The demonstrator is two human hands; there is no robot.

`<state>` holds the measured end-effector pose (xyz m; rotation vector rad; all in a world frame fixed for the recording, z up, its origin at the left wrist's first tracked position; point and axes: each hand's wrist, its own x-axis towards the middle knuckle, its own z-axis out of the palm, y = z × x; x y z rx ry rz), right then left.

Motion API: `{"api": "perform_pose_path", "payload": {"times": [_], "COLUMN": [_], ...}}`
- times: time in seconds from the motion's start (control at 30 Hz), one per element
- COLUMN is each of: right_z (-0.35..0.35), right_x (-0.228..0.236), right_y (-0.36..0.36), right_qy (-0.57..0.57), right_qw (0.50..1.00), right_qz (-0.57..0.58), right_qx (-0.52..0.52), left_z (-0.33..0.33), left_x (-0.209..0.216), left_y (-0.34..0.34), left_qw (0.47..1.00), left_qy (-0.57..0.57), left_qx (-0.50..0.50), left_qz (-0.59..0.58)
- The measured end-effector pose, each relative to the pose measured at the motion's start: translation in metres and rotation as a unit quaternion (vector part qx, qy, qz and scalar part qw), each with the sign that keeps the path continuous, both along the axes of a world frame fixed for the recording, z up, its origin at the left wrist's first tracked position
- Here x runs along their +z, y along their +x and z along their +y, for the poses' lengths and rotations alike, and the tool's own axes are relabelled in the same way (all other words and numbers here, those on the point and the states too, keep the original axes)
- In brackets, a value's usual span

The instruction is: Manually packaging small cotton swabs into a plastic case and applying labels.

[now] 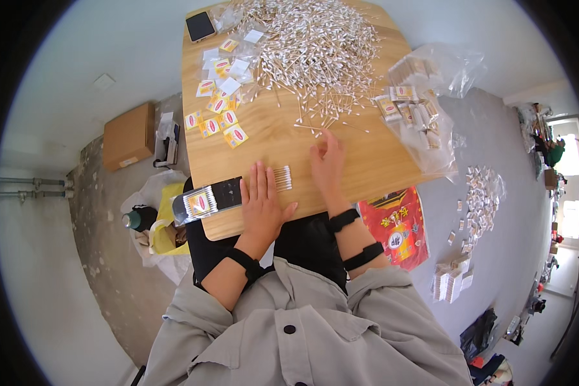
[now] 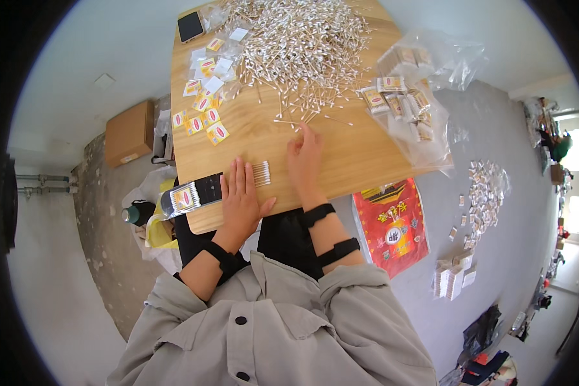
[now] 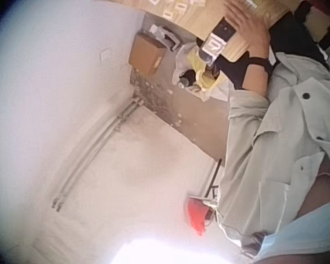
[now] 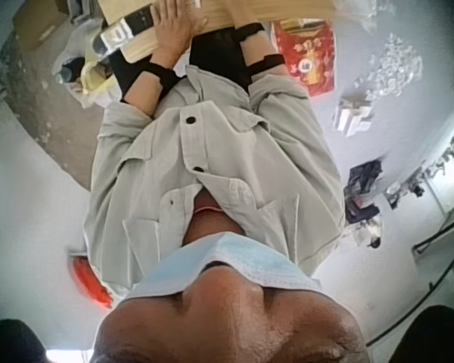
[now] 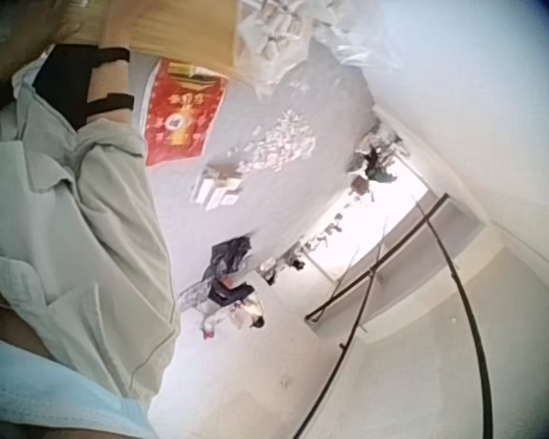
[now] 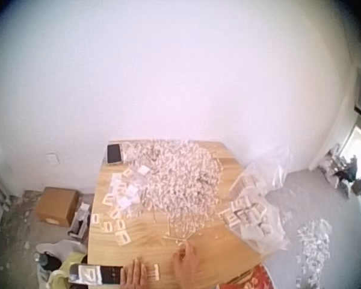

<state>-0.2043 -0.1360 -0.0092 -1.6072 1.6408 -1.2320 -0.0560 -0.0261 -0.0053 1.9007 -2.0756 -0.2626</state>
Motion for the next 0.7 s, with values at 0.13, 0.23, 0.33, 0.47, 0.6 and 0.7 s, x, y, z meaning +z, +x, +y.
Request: {"api": "perform_pose_path", "payload": {"times": [0.13,0.23,0.33,0.47,0.6,0.7], "right_z": [-0.015,-0.023,-0.013,0.004,0.024,0.018], "right_x": [0.007,0.000,-0.002,0.002,0.005,0.005], "right_y": [-0.002,-0.002,0.001,0.012,0.024,0.028], "right_qy": [0.040,0.065,0.007,-0.134,-0.024,-0.006], "right_qw": [0.983,0.987,0.992,0.975,0.975,0.990], "right_qz": [0.178,0.144,0.125,0.178,0.170,0.093], "right_qx": [0.010,-0.009,-0.012,-0.020,0.139,0.107], "left_z": [0.001,0.001,0.001,0.002,0.001,0.001], "left_x": [0.001,0.001,0.001,-0.001,0.001,-0.003], "left_y": [0.001,-0.001,0.000,0.001,0.001,0.000], "left_qw": [1.000,1.000,1.000,1.000,1.000,1.000], "left_qy": [-0.001,-0.001,-0.004,-0.019,-0.008,-0.017], "left_qx": [-0.015,-0.021,-0.022,-0.020,-0.016,-0.015], "left_qz": [-0.004,-0.005,0.000,0.007,-0.007,0.000]}}
